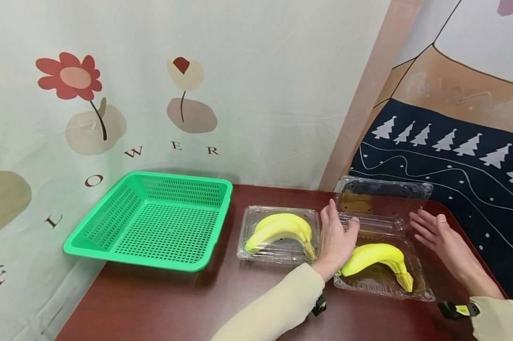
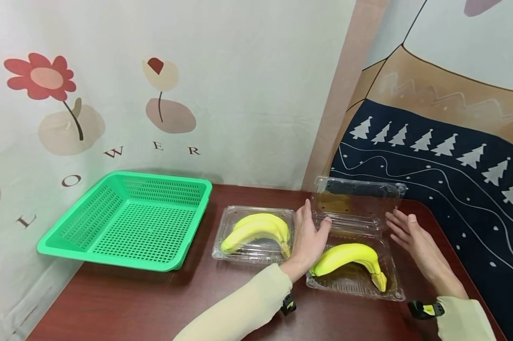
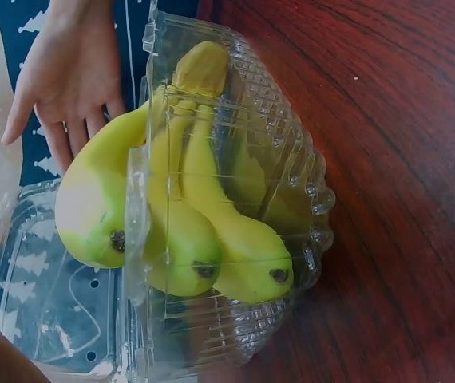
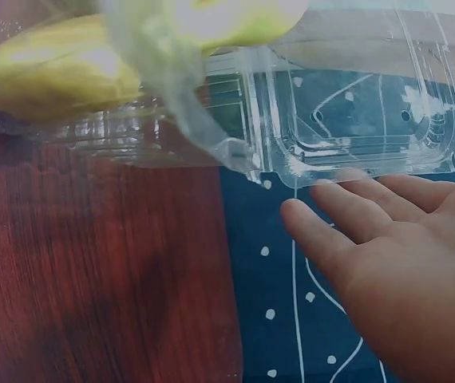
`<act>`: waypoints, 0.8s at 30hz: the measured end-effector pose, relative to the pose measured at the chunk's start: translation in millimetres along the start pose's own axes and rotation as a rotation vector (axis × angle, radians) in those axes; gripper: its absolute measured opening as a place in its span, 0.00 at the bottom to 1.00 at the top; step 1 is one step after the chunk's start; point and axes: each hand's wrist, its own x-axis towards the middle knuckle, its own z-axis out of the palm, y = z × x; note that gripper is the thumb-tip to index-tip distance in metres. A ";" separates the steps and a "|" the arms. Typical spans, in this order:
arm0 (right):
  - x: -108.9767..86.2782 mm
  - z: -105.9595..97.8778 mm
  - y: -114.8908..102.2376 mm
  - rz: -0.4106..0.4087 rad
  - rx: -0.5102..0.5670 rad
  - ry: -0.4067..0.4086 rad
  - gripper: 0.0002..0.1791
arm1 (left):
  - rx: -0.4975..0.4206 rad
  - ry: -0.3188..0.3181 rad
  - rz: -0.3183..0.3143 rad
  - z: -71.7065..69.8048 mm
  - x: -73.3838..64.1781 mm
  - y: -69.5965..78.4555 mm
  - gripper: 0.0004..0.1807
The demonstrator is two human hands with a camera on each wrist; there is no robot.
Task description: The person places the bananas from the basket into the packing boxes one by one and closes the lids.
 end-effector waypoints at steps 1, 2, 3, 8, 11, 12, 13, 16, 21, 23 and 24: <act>-0.4 0.4 -0.9 -0.004 0.015 0.000 0.34 | 0.004 0.000 0.007 -0.3 -0.6 -0.1 0.43; -0.9 0.5 -1.5 -0.007 0.018 -0.002 0.34 | 0.008 0.001 0.013 -0.6 -1.1 -0.3 0.42; -1.4 0.4 -2.0 -0.012 0.016 -0.004 0.34 | 0.012 0.000 0.017 -0.8 -1.7 -0.7 0.42; -5.3 2.1 -4.5 -0.033 0.056 -0.016 0.33 | 0.007 -0.003 0.040 -2.8 -4.9 -2.3 0.42; -7.8 3.0 -5.1 -0.038 0.078 -0.018 0.33 | -0.003 0.002 0.058 -4.0 -6.5 -2.2 0.41; -8.7 3.0 -5.0 -0.037 0.080 -0.018 0.33 | -0.004 0.003 0.062 -4.3 -7.1 -2.1 0.41; -9.7 2.8 -4.8 -0.033 0.081 -0.018 0.33 | -0.004 0.002 0.068 -4.6 -7.7 -2.0 0.41; -12.5 1.6 -3.4 -0.024 0.101 -0.020 0.33 | 0.003 -0.008 0.084 -5.9 -10.8 -2.4 0.41; -16.9 1.8 -3.6 0.000 0.087 -0.020 0.34 | 0.011 -0.025 0.148 -8.8 -15.9 -6.1 0.39; -18.4 2.2 -4.0 0.000 0.086 -0.020 0.34 | 0.004 -0.023 0.184 -10.0 -16.7 -7.8 0.37; -19.2 2.5 -4.1 -0.006 0.092 -0.023 0.33 | 0.000 -0.018 0.202 -10.5 -16.8 -8.5 0.36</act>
